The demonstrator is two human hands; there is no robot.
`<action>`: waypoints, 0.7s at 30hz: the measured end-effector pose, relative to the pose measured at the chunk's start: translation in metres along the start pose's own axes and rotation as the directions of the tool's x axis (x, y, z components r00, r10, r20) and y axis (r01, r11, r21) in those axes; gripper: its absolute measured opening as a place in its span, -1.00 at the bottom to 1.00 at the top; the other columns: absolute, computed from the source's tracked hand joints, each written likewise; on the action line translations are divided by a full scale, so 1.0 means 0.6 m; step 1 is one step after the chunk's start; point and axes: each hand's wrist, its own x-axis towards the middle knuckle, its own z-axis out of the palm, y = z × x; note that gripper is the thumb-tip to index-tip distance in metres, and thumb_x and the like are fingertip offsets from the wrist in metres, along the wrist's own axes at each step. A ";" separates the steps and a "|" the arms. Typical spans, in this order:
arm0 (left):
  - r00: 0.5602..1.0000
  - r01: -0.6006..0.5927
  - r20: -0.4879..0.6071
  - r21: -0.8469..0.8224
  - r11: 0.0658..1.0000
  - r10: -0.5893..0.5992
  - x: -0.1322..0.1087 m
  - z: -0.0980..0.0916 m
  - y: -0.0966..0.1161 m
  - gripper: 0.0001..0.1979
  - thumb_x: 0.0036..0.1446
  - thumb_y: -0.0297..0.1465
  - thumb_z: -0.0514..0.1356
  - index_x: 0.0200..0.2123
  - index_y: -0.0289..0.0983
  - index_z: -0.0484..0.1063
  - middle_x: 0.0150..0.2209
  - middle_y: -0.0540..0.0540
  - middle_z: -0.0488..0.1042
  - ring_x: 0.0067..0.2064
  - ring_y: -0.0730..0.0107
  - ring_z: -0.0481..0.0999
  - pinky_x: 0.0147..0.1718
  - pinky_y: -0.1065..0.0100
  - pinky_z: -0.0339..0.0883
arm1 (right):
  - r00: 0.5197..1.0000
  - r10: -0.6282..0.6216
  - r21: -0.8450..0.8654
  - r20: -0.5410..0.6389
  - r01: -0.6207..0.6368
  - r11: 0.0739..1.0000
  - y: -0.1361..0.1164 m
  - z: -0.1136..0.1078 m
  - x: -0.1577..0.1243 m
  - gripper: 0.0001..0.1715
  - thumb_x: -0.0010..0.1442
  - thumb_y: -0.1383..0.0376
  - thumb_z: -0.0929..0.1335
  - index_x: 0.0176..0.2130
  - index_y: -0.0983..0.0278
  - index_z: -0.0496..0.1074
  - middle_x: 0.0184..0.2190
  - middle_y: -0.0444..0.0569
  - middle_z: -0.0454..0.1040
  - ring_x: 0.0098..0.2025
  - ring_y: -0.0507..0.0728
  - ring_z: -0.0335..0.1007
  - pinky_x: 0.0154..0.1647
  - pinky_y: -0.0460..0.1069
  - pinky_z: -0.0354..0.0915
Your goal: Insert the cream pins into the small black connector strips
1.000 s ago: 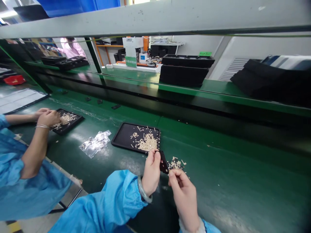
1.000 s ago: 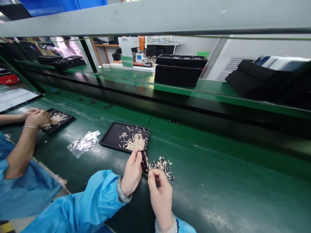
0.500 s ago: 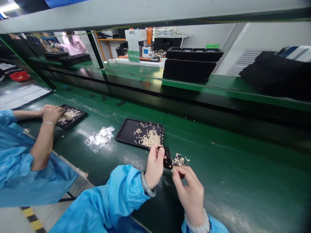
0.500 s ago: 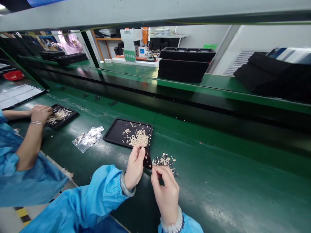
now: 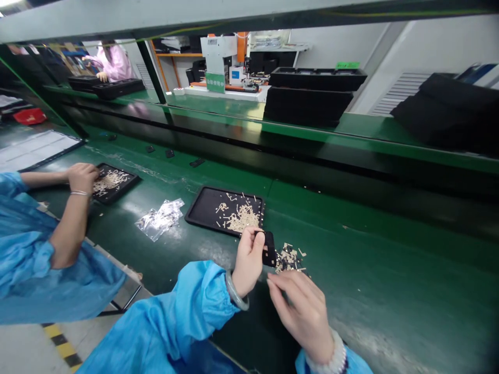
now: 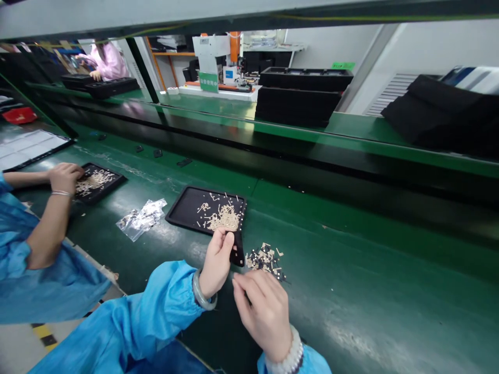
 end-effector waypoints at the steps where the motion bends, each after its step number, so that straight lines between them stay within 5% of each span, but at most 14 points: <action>1: 0.999 0.047 0.010 -0.044 0.998 -0.047 0.003 0.001 0.000 -0.74 0.14 -0.17 0.09 -0.29 -0.25 0.26 -0.47 0.06 0.23 -0.47 0.55 0.24 -0.50 0.51 0.18 | 0.999 0.039 0.090 0.006 -0.039 0.995 0.003 -0.007 0.002 -0.81 0.12 0.49 0.32 -0.25 0.27 0.42 -0.46 -0.04 0.42 -0.44 0.09 0.34 -0.42 -0.02 0.26; 4: 0.980 0.196 0.073 -0.158 0.968 -0.187 0.007 0.003 0.004 -0.70 0.06 -0.14 0.16 -0.32 -0.26 0.26 -0.53 0.10 0.18 -0.54 0.59 0.16 -0.57 0.51 0.09 | 0.988 0.152 0.196 -0.023 -0.145 0.970 0.021 -0.024 0.006 -0.74 0.16 0.48 0.28 -0.15 0.25 0.41 -0.40 -0.03 0.39 -0.39 0.08 0.34 -0.42 -0.04 0.28; 7: 0.937 0.339 0.162 -0.200 0.919 -0.310 0.005 0.007 0.007 -0.64 -0.05 -0.12 0.24 -0.39 -0.29 0.26 -0.57 0.11 0.18 -0.57 0.61 0.14 -0.58 0.50 0.05 | 0.993 0.115 0.152 0.037 -0.119 0.981 0.040 -0.028 0.008 -0.62 0.19 0.46 0.25 -0.02 0.19 0.38 -0.30 0.01 0.36 -0.27 0.11 0.36 -0.31 -0.01 0.32; 12: 0.829 0.546 0.271 -0.201 0.813 -0.489 0.004 0.007 0.004 -0.65 -0.22 -0.23 0.35 -0.49 -0.35 0.32 -0.57 0.07 0.25 -0.53 0.60 0.21 -0.55 0.49 0.07 | 0.982 0.061 0.097 0.178 -0.079 0.992 0.048 -0.025 0.010 -0.74 0.21 0.40 0.26 -0.16 0.15 0.46 -0.33 -0.02 0.34 -0.27 0.10 0.35 -0.32 -0.02 0.33; 18: 0.728 0.666 0.378 -0.192 0.720 -0.572 0.009 0.002 -0.006 -0.79 -0.17 -0.38 0.33 -0.52 -0.39 0.39 -0.57 0.03 0.30 -0.54 0.60 0.25 -0.57 0.50 0.09 | 0.967 0.048 0.154 0.250 -0.088 0.984 0.042 -0.028 0.012 -0.77 0.22 0.40 0.25 -0.19 0.17 0.45 -0.29 0.00 0.37 -0.22 0.12 0.35 -0.28 0.00 0.33; 21: 0.684 0.710 0.433 -0.211 0.672 -0.587 0.009 0.000 -0.006 -0.80 -0.08 -0.35 0.28 -0.45 -0.39 0.42 -0.53 -0.01 0.33 -0.52 0.57 0.29 -0.58 0.50 0.15 | 0.977 0.088 0.187 0.194 -0.125 0.974 0.044 -0.025 0.011 -0.80 0.20 0.39 0.27 -0.22 0.19 0.45 -0.33 -0.02 0.38 -0.26 0.12 0.36 -0.30 -0.01 0.33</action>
